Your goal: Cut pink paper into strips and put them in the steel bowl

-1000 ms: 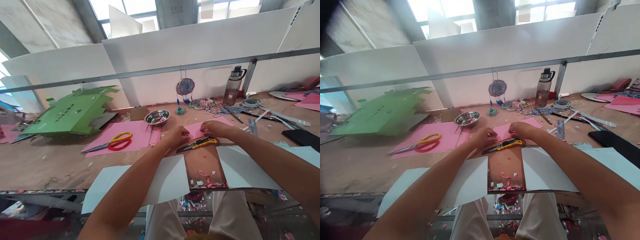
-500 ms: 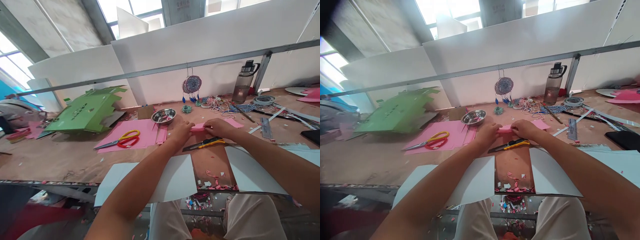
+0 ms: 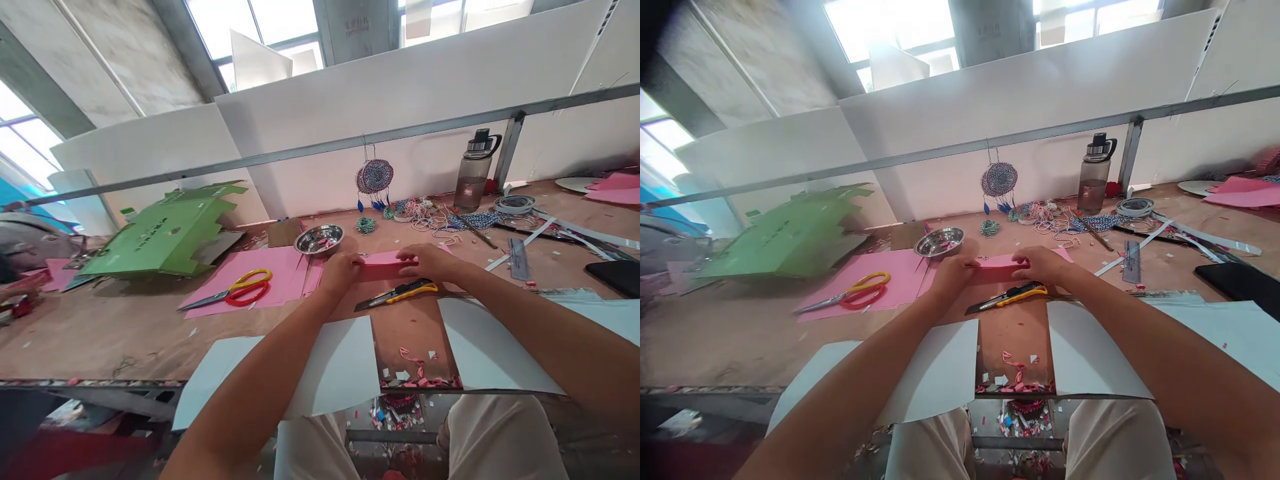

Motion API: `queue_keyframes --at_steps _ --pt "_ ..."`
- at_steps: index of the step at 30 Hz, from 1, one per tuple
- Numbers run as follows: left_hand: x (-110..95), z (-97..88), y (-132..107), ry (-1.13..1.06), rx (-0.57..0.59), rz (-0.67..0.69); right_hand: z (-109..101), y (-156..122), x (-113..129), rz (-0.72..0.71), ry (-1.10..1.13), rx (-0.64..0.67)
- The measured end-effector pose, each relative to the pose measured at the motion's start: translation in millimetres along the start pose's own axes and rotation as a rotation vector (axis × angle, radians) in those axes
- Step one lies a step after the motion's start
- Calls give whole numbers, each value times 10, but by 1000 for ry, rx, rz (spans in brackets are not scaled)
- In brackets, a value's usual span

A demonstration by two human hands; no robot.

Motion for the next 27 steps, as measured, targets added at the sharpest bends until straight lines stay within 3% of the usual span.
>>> queue_keyframes --at_steps 3,7,9,18,27 --pt "124 -2 -33 -58 33 -31 -41 -24 -102 -11 -53 -8" --pt "98 15 -102 -112 104 83 -54 -55 -178 -64 -104 33" --pt "97 0 -138 -144 108 70 -78 -77 -223 -51 -107 38" --pt "153 -81 -226 -277 114 -173 -228 -146 -568 273 6 50" --pt "319 -35 -189 -283 128 -254 -236 -213 -609 483 57 25"
Point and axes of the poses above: each hand's wrist, its own y-axis towards the middle knuckle, its own z-axis out of the palm, x = y × z, the point moved 6 cm from there along y, towards the middle knuckle, and after that the axes turned 7 degrees about y, right-handed, at the moved point
